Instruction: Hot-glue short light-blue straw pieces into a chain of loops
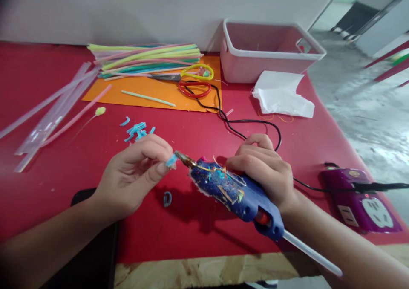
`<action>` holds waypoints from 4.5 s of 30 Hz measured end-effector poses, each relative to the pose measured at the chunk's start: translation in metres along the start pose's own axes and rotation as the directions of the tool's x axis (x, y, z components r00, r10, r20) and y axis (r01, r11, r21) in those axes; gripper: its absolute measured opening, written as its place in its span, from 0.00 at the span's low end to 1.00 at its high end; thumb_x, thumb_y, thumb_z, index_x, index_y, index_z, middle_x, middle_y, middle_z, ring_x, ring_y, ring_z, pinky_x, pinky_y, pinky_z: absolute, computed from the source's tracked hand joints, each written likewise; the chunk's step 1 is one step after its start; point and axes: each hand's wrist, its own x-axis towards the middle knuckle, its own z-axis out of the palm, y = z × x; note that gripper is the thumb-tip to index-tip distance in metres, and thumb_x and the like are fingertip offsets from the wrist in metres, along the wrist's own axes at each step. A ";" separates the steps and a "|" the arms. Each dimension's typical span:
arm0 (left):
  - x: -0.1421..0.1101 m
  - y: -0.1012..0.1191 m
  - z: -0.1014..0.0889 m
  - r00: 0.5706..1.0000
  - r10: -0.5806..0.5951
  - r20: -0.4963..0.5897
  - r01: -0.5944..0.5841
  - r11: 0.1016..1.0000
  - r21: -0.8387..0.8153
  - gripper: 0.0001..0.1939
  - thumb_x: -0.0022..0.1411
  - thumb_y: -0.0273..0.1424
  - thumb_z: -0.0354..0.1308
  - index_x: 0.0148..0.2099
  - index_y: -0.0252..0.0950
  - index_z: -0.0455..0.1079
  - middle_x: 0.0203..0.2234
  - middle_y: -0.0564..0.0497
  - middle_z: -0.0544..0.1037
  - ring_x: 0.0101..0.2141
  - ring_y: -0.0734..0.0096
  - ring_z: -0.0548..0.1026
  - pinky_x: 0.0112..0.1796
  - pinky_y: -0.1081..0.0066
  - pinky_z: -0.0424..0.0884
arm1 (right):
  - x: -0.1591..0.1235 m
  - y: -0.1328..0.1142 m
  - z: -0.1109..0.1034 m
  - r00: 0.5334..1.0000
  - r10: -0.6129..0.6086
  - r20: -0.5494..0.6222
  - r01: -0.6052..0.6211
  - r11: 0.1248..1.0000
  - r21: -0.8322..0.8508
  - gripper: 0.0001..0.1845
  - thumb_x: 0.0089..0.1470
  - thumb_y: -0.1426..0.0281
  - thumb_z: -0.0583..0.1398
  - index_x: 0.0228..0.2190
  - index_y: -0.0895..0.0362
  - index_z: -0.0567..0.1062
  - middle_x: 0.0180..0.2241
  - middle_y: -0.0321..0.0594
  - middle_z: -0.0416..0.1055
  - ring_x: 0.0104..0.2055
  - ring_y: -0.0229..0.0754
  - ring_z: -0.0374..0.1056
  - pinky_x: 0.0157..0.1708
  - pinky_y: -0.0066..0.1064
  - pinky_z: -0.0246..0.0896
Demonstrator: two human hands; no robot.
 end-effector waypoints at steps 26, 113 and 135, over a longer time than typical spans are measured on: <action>0.000 0.000 0.000 1.000 0.015 0.011 -0.015 1.000 0.019 0.05 0.68 0.26 0.58 0.38 0.38 0.72 0.34 0.50 0.73 0.34 0.72 0.71 0.31 0.72 0.68 | 0.002 0.000 -0.002 0.999 -0.031 0.035 0.030 0.999 0.023 0.06 0.65 0.72 0.55 0.34 0.56 0.70 0.21 0.34 0.70 0.24 0.38 0.71 0.37 0.40 0.60; 0.001 0.003 0.000 0.999 -0.032 -0.002 0.033 0.998 0.050 0.05 0.68 0.27 0.58 0.36 0.37 0.71 0.32 0.50 0.73 0.33 0.71 0.72 0.30 0.72 0.68 | 0.000 -0.001 0.003 1.000 -0.003 0.027 0.003 1.000 0.003 0.09 0.65 0.68 0.52 0.34 0.55 0.69 0.20 0.33 0.67 0.23 0.38 0.68 0.37 0.41 0.58; 0.000 0.002 0.000 1.000 -0.017 0.005 0.016 0.998 0.054 0.04 0.68 0.27 0.58 0.37 0.37 0.71 0.33 0.50 0.73 0.34 0.71 0.71 0.31 0.71 0.69 | -0.002 -0.002 0.001 1.000 0.006 -0.004 -0.006 1.000 -0.008 0.04 0.63 0.69 0.56 0.35 0.54 0.70 0.22 0.34 0.68 0.25 0.40 0.69 0.38 0.42 0.59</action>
